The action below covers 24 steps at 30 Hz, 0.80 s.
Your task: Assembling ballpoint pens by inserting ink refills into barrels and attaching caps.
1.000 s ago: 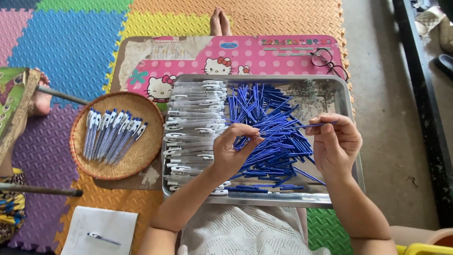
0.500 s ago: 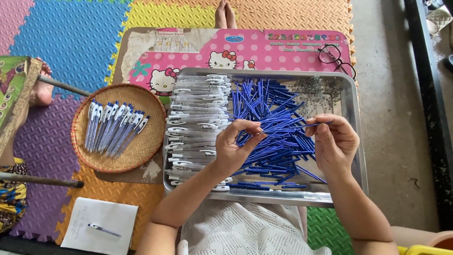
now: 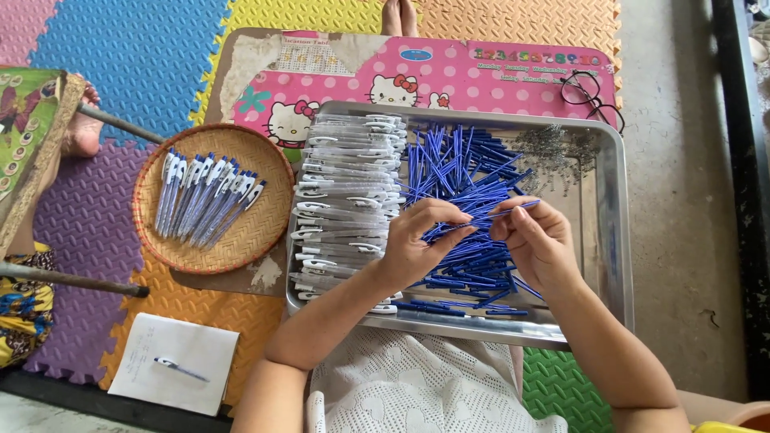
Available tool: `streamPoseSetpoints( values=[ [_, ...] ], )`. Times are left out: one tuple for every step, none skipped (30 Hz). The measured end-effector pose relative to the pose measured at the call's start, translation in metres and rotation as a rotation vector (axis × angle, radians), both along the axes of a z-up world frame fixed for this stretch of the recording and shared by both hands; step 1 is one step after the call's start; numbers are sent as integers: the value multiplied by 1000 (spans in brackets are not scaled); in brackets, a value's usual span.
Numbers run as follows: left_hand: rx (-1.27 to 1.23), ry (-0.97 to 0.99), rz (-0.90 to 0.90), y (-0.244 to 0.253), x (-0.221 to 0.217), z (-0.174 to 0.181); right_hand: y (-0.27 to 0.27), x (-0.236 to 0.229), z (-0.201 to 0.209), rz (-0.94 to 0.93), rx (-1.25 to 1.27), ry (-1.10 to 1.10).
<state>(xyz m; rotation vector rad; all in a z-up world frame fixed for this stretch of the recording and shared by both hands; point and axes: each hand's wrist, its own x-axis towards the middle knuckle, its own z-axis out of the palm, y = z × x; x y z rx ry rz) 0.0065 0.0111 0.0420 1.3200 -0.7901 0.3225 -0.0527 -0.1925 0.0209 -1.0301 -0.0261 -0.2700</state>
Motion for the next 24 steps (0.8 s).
streamPoseSetpoints(
  values=[
    [2, 0, 6, -1, 0, 0, 0, 1, -3, 6, 2, 0],
    [-4, 6, -4, -3, 0, 0, 0, 2, -6, 51, 46, 58],
    [-9, 13, -13, -4, 0, 0, 1, 4, -9, 97, 90, 116],
    [-8, 11, -5, -3, 2, -3, -4, 5, -14, 105, 91, 115],
    [32, 24, -31, -2, 4, -5, -9, 7, -18, 125, 157, 145],
    [70, 38, -56, -2, 6, -8, -14, 9, -22, 145, 221, 175],
    [71, 36, -48, 2, 18, -11, -21, 10, -20, 153, 221, 175],
    [151, -34, 15, 6, 31, -14, -29, 11, -19, 139, 238, 148],
    [230, -104, 79, 10, 44, -17, -36, 12, -18, 126, 255, 121],
    [232, -105, 83, 28, 59, -13, -41, 13, -16, 129, 257, 121],
    [378, -105, 188, 46, 73, -10, -47, 14, -13, 122, 244, 90],
    [523, -106, 293, 64, 89, -7, -53, 16, -10, 113, 230, 57],
    [523, -108, 296, 75, 102, -19, -54, 16, -11, 116, 230, 55],
    [731, -126, 436, 86, 115, -32, -56, 16, -12, 108, 220, 54],
    [938, -143, 577, 97, 128, -45, -58, 16, -13, 99, 211, 53],
    [937, -145, 578, 98, 133, -61, -57, 16, -12, 100, 210, 51],
    [1049, -141, 606, 98, 138, -77, -55, 17, -11, 101, 215, 58],
    [1158, -137, 628, 96, 143, -95, -56, 15, -10, 97, 218, 66],
    [1155, -140, 624, 95, 146, -98, -56, 15, -12, 92, 215, 65],
    [1182, -136, 627, 93, 147, -103, -56, 16, -13, 89, 209, 65],
    [1210, -132, 631, 92, 147, -107, -56, 16, -14, 85, 204, 65],
    [1209, -136, 629, 92, 148, -109, -57, 17, -16, 81, 205, 62],
    [1212, -143, 635, 93, 150, -111, -58, 18, -18, 68, 199, 69],
    [1215, -145, 640, 94, 149, -113, -58, 18, -20, 55, 192, 80]
  ],
)
